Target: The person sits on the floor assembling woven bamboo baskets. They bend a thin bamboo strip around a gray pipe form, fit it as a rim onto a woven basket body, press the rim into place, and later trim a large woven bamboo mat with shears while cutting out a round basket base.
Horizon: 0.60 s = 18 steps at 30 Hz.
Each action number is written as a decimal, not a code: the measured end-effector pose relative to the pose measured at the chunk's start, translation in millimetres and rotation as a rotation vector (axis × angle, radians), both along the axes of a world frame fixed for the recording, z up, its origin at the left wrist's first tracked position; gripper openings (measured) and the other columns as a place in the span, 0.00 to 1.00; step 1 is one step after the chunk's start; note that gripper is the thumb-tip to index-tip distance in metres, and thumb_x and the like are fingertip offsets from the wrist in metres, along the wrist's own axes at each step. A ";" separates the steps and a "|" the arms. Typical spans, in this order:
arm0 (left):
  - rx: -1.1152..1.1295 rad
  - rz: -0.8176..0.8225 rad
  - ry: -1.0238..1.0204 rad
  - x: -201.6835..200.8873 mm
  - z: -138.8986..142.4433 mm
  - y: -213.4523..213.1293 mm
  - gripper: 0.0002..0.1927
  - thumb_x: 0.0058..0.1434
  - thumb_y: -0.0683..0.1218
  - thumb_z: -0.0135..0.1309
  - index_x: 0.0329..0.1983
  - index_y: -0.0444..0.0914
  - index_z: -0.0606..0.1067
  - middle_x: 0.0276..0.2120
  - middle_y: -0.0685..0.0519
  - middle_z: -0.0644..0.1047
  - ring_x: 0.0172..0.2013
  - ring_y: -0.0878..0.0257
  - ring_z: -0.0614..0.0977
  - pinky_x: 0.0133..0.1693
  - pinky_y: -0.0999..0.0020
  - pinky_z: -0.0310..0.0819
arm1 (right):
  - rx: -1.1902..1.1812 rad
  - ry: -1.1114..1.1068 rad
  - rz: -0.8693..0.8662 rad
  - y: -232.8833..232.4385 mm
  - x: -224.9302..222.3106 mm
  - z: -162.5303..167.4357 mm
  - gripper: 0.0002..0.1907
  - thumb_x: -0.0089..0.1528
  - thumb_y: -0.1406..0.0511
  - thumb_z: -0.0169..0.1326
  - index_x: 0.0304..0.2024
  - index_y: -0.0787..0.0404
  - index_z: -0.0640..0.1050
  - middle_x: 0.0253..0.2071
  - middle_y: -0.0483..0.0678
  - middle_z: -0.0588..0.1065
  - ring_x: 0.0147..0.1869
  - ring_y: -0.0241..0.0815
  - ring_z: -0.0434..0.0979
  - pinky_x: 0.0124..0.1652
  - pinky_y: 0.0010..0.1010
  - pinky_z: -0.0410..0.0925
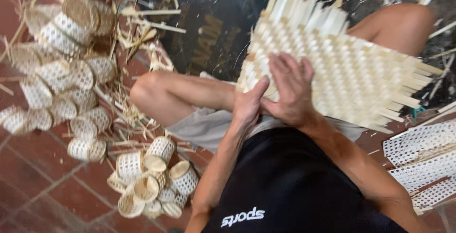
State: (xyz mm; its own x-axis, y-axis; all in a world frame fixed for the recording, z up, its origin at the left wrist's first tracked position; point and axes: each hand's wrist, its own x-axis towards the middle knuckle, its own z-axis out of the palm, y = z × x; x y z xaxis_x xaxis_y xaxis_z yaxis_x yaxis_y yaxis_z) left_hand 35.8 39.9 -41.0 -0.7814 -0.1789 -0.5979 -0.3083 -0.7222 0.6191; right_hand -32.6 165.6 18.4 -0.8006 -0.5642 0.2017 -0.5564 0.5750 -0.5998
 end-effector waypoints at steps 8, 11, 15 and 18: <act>-0.007 0.131 -0.032 8.1 -13.8 -48.9 0.31 0.62 0.36 0.57 0.69 0.33 0.65 0.62 0.47 0.74 0.60 0.55 0.75 0.63 0.58 0.68 | -0.054 -0.052 0.193 20.6 -18.4 16.8 0.37 0.57 0.57 0.65 0.66 0.64 0.69 0.69 0.62 0.66 0.72 0.55 0.67 0.65 0.51 0.57; -0.152 0.288 0.013 22.9 4.7 -111.3 0.37 0.59 0.33 0.57 0.72 0.34 0.59 0.65 0.46 0.69 0.64 0.54 0.72 0.67 0.54 0.64 | -0.731 -0.510 -0.245 80.7 -65.7 17.2 0.19 0.68 0.69 0.55 0.60 0.66 0.70 0.55 0.51 0.69 0.51 0.41 0.72 0.50 0.35 0.71; -0.460 0.360 0.399 47.8 29.7 -183.9 0.37 0.66 0.33 0.55 0.78 0.36 0.59 0.64 0.41 0.70 0.59 0.53 0.76 0.61 0.55 0.71 | -0.363 -0.067 -0.512 144.3 -174.9 -22.1 0.10 0.75 0.74 0.55 0.58 0.69 0.81 0.37 0.51 0.76 0.38 0.37 0.75 0.38 0.28 0.69; -0.391 0.464 0.210 55.3 38.7 -204.4 0.26 0.78 0.47 0.49 0.74 0.27 0.66 0.64 0.34 0.71 0.36 0.54 0.71 0.29 0.67 0.60 | -0.129 0.022 -0.333 130.9 -216.8 -81.0 0.11 0.67 0.71 0.55 0.50 0.68 0.83 0.43 0.55 0.81 0.45 0.42 0.81 0.44 0.33 0.73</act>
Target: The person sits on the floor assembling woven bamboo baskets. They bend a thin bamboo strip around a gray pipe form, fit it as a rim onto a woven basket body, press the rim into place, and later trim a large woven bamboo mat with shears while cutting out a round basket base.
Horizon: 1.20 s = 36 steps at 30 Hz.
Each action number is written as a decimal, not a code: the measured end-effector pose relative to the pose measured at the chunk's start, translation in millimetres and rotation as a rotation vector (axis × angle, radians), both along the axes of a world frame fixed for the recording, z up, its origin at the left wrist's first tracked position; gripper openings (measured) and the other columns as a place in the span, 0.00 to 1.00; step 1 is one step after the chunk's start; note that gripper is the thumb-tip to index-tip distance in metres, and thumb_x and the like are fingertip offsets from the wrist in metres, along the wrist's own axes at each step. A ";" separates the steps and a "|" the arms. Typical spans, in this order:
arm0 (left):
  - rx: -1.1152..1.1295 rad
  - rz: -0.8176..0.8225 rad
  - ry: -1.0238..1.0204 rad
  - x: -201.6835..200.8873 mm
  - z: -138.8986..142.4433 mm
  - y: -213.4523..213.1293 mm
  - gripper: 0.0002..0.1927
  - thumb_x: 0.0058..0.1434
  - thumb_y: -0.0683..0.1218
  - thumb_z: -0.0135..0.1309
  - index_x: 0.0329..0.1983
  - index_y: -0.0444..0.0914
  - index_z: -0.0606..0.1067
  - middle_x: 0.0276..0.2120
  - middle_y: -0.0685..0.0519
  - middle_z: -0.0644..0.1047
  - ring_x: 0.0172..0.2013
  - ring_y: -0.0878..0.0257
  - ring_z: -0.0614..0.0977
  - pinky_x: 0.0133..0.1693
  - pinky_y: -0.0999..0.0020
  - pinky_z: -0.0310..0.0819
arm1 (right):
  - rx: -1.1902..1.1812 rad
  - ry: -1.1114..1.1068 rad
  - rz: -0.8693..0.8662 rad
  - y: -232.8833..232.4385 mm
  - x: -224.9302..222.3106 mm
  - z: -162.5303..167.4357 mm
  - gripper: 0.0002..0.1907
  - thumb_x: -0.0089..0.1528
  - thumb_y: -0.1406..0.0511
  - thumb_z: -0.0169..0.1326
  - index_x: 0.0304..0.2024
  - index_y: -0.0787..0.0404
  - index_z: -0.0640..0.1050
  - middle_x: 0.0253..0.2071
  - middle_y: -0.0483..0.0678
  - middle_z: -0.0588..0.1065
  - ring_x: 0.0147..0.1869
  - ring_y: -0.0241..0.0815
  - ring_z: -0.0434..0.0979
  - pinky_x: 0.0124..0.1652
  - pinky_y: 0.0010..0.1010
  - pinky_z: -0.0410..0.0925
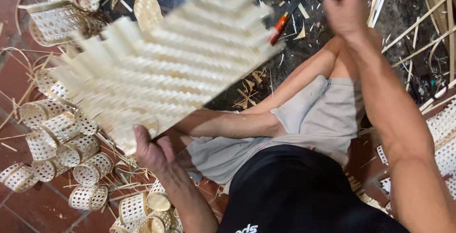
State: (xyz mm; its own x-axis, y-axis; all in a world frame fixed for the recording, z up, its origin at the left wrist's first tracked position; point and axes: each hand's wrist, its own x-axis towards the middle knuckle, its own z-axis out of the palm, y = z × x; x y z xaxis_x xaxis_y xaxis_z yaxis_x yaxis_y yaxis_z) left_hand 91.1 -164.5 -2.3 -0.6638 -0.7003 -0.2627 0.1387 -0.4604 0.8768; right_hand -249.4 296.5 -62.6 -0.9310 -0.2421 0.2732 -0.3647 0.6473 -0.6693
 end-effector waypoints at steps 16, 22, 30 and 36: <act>0.294 0.013 0.253 -57.6 14.7 -7.8 0.33 0.70 0.48 0.58 0.73 0.28 0.64 0.68 0.42 0.72 0.67 0.49 0.74 0.72 0.51 0.68 | -0.458 -0.220 -0.751 148.7 216.7 -24.5 0.11 0.73 0.70 0.53 0.57 0.69 0.76 0.35 0.44 0.75 0.33 0.35 0.74 0.33 0.28 0.68; 0.419 -0.185 0.247 -120.3 29.5 25.6 0.30 0.68 0.48 0.57 0.70 0.31 0.66 0.64 0.43 0.75 0.60 0.52 0.78 0.66 0.56 0.75 | 0.067 -0.244 -0.866 105.3 352.1 -53.5 0.12 0.71 0.69 0.54 0.57 0.66 0.78 0.38 0.54 0.79 0.38 0.50 0.80 0.39 0.39 0.73; 0.208 -0.357 0.104 -122.2 38.3 86.2 0.28 0.71 0.49 0.52 0.72 0.36 0.64 0.66 0.48 0.72 0.63 0.56 0.72 0.67 0.58 0.65 | 0.348 -0.029 -0.792 157.5 279.9 -23.8 0.17 0.66 0.75 0.52 0.58 0.69 0.73 0.63 0.61 0.72 0.68 0.62 0.70 0.69 0.51 0.65; 0.565 -0.281 0.178 -146.7 21.0 144.8 0.27 0.70 0.50 0.50 0.68 0.35 0.65 0.64 0.44 0.72 0.63 0.49 0.72 0.67 0.47 0.61 | 0.513 -0.411 -0.628 199.5 186.2 -2.5 0.31 0.56 0.70 0.66 0.57 0.72 0.68 0.57 0.73 0.71 0.59 0.76 0.71 0.55 0.57 0.65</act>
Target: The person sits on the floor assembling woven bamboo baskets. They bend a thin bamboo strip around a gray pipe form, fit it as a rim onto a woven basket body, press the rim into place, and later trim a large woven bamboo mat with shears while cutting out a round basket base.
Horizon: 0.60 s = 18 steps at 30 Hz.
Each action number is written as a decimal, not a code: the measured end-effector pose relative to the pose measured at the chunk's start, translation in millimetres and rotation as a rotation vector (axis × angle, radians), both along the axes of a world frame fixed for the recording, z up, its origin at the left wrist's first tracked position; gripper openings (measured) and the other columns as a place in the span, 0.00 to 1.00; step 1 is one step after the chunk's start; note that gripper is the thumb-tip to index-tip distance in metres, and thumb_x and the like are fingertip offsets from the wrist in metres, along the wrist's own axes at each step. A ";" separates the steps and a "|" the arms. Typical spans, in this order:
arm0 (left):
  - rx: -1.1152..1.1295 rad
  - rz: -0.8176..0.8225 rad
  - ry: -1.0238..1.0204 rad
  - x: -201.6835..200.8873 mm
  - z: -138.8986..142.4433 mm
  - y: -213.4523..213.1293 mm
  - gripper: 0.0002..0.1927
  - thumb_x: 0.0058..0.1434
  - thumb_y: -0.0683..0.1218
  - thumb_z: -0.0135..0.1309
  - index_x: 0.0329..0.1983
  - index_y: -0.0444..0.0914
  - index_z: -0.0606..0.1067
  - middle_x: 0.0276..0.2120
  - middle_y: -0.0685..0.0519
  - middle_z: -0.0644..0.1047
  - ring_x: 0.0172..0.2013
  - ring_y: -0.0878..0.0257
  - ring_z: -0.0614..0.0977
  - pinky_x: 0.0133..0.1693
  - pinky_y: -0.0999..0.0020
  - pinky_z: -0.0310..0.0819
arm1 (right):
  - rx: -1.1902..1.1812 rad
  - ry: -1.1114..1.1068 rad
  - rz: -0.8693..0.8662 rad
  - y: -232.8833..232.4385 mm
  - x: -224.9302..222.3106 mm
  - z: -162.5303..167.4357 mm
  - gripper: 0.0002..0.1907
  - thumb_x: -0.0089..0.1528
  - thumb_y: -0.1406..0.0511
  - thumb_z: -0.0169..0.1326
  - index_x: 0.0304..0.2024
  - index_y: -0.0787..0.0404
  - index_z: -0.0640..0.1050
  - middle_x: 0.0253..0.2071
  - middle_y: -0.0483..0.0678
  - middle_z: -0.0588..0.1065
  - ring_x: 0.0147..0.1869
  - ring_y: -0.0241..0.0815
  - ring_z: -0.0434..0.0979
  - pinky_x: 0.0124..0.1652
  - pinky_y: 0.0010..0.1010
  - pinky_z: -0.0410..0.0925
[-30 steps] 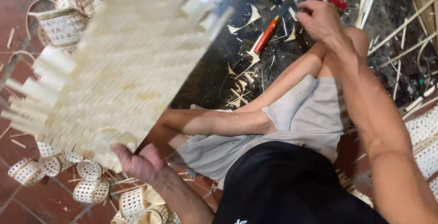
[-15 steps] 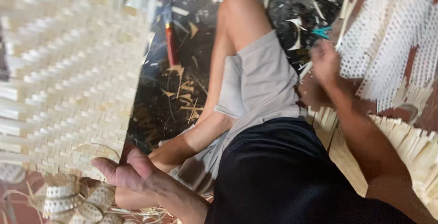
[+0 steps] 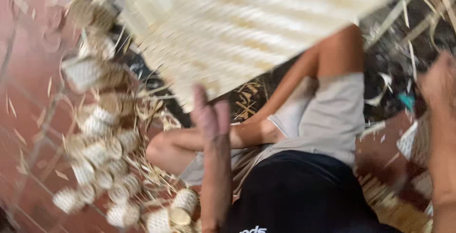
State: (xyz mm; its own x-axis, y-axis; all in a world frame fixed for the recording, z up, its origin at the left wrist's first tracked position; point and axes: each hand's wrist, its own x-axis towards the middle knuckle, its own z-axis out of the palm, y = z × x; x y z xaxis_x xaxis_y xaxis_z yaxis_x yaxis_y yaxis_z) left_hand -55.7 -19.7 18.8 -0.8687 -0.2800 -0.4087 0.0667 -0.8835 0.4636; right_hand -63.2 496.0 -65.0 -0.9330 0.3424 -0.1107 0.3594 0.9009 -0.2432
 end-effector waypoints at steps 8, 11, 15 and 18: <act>0.108 0.103 0.115 -24.0 19.3 60.6 0.23 0.72 0.45 0.54 0.68 0.36 0.67 0.59 0.49 0.75 0.58 0.57 0.76 0.66 0.53 0.66 | 0.270 -0.136 0.091 8.7 -15.3 16.0 0.33 0.55 0.64 0.68 0.59 0.69 0.71 0.50 0.70 0.76 0.53 0.72 0.77 0.51 0.58 0.69; 0.148 0.094 0.143 -32.9 32.0 66.7 0.23 0.71 0.44 0.55 0.68 0.37 0.67 0.58 0.51 0.76 0.58 0.57 0.76 0.65 0.52 0.67 | 0.370 -0.102 0.036 27.0 -6.0 14.1 0.27 0.64 0.61 0.64 0.63 0.63 0.72 0.46 0.65 0.79 0.45 0.68 0.79 0.38 0.61 0.71; 0.241 0.087 0.193 -35.4 39.6 70.1 0.25 0.72 0.45 0.55 0.69 0.37 0.66 0.58 0.51 0.76 0.59 0.57 0.76 0.64 0.51 0.66 | 0.065 0.028 0.041 43.2 37.6 26.6 0.15 0.67 0.69 0.56 0.55 0.67 0.71 0.44 0.57 0.76 0.46 0.52 0.78 0.49 0.46 0.72; 0.262 0.094 0.164 -36.1 43.2 74.0 0.25 0.75 0.45 0.56 0.72 0.34 0.65 0.61 0.50 0.74 0.61 0.59 0.74 0.69 0.55 0.64 | -0.343 0.245 0.143 4.2 75.0 37.8 0.24 0.65 0.74 0.54 0.62 0.69 0.65 0.52 0.53 0.72 0.54 0.45 0.75 0.56 0.37 0.72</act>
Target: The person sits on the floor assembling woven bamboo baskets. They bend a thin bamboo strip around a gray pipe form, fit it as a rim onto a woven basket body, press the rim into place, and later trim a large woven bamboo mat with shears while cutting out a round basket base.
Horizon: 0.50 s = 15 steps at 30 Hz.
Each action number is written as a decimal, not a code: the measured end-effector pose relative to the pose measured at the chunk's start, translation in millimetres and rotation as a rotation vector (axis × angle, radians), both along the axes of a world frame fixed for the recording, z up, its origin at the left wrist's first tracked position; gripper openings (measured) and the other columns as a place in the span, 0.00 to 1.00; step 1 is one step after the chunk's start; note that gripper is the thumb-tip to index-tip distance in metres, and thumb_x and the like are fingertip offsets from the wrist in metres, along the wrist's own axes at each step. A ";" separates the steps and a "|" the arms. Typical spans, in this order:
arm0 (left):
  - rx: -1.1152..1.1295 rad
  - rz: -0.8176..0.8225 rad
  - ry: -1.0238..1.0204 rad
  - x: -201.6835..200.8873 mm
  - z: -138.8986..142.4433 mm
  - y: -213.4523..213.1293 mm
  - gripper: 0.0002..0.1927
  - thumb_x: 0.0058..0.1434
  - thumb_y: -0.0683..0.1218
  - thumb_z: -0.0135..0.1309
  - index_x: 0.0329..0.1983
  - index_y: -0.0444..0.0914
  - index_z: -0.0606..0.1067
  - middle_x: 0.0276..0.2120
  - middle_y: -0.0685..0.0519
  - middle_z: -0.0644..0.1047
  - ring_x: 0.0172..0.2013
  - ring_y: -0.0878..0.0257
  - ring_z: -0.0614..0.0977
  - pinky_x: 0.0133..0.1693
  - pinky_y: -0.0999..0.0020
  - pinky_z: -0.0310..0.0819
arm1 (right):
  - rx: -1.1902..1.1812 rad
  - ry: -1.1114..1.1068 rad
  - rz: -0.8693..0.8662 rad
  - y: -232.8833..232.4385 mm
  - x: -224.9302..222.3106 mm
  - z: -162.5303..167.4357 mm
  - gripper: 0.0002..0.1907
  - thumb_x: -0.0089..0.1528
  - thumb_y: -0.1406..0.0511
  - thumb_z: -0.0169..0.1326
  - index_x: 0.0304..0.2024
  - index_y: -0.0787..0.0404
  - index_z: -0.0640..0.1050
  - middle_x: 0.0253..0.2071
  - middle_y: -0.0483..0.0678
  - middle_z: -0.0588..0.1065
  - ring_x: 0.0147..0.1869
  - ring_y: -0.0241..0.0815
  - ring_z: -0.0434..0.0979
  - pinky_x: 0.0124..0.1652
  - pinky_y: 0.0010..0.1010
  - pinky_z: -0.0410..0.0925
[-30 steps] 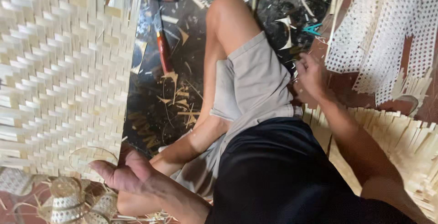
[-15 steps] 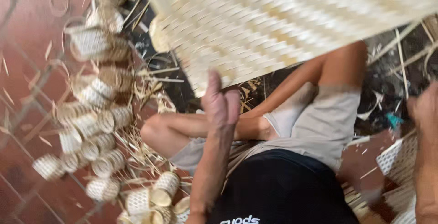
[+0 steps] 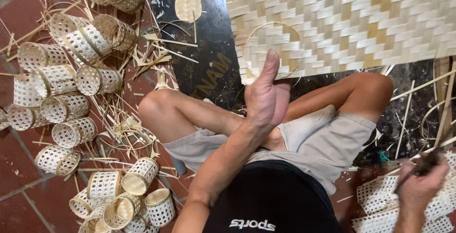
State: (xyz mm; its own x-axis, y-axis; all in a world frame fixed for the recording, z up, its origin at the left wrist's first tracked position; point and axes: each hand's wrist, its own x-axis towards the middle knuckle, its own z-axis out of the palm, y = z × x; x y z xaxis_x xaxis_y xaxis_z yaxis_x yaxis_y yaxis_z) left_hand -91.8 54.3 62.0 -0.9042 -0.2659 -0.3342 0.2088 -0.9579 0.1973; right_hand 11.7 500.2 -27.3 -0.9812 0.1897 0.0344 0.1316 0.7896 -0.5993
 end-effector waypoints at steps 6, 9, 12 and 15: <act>-0.037 -0.033 0.001 -1.9 16.8 16.6 0.25 0.69 0.46 0.57 0.68 0.39 0.67 0.57 0.54 0.76 0.58 0.62 0.75 0.65 0.57 0.65 | -0.405 0.023 0.525 -193.2 -0.8 23.7 0.35 0.59 0.66 0.48 0.70 0.68 0.62 0.59 0.52 0.71 0.60 0.44 0.73 0.62 0.34 0.67; -0.099 -0.054 -0.057 10.2 19.7 19.4 0.24 0.73 0.49 0.56 0.66 0.31 0.69 0.55 0.50 0.77 0.56 0.61 0.76 0.64 0.60 0.66 | -0.745 -0.164 0.560 -262.1 -20.8 65.9 0.36 0.63 0.67 0.49 0.72 0.74 0.57 0.66 0.58 0.66 0.72 0.50 0.67 0.70 0.39 0.60; -0.190 -0.081 -0.203 26.3 14.2 20.5 0.25 0.72 0.51 0.56 0.64 0.30 0.69 0.51 0.48 0.77 0.50 0.58 0.76 0.56 0.58 0.68 | -0.842 -0.150 0.607 -297.0 -42.9 95.5 0.37 0.63 0.67 0.51 0.72 0.74 0.57 0.69 0.59 0.65 0.74 0.49 0.65 0.71 0.38 0.58; -0.174 -0.126 -0.263 37.3 7.8 22.2 0.27 0.77 0.51 0.57 0.64 0.22 0.70 0.53 0.45 0.76 0.51 0.57 0.74 0.56 0.58 0.66 | -0.886 -0.164 0.615 -306.2 -48.1 108.9 0.36 0.64 0.67 0.51 0.72 0.73 0.58 0.69 0.58 0.66 0.75 0.47 0.65 0.72 0.37 0.59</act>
